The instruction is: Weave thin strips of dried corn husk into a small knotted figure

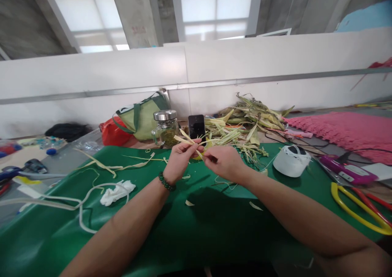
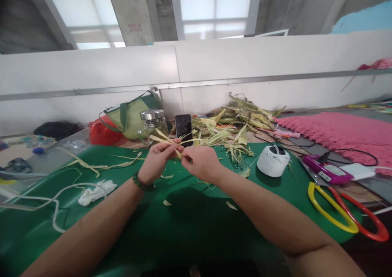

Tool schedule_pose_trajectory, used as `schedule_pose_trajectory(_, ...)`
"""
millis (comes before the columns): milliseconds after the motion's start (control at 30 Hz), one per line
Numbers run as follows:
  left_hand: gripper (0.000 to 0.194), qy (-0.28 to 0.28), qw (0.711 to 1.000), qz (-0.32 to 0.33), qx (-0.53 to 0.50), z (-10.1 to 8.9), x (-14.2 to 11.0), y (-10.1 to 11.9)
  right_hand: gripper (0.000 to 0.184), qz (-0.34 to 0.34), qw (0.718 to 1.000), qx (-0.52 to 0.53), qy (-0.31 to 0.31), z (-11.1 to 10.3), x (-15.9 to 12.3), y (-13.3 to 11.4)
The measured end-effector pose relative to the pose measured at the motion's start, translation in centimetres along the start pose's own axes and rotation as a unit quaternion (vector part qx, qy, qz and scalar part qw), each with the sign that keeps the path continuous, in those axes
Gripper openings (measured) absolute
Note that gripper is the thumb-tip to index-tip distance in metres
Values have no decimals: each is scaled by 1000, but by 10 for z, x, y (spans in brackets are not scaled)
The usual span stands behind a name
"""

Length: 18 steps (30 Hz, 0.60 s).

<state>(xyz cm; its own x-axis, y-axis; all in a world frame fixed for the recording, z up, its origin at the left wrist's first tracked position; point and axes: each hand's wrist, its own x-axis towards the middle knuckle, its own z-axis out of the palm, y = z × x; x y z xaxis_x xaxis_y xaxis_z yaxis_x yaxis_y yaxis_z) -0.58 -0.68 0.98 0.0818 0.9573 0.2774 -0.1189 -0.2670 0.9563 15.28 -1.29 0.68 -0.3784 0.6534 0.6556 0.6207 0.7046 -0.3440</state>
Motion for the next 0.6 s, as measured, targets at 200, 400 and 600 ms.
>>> schedule_pose_trajectory(200, 25, -109, 990, -23, 84, 7, -7, 2, 16, 24, 991, 125, 37, -9, 6, 9)
schedule_pose_trajectory(400, 29, -109, 990, -50, 75, 11, -8, 0, 21, 59, 968, 228, 87, -13, 5, 3)
schedule_pose_trajectory(600, 35, -99, 993, -64, 29, 10, -8, 3, 26, 66, 952, 278, 107, -20, 7, 1)
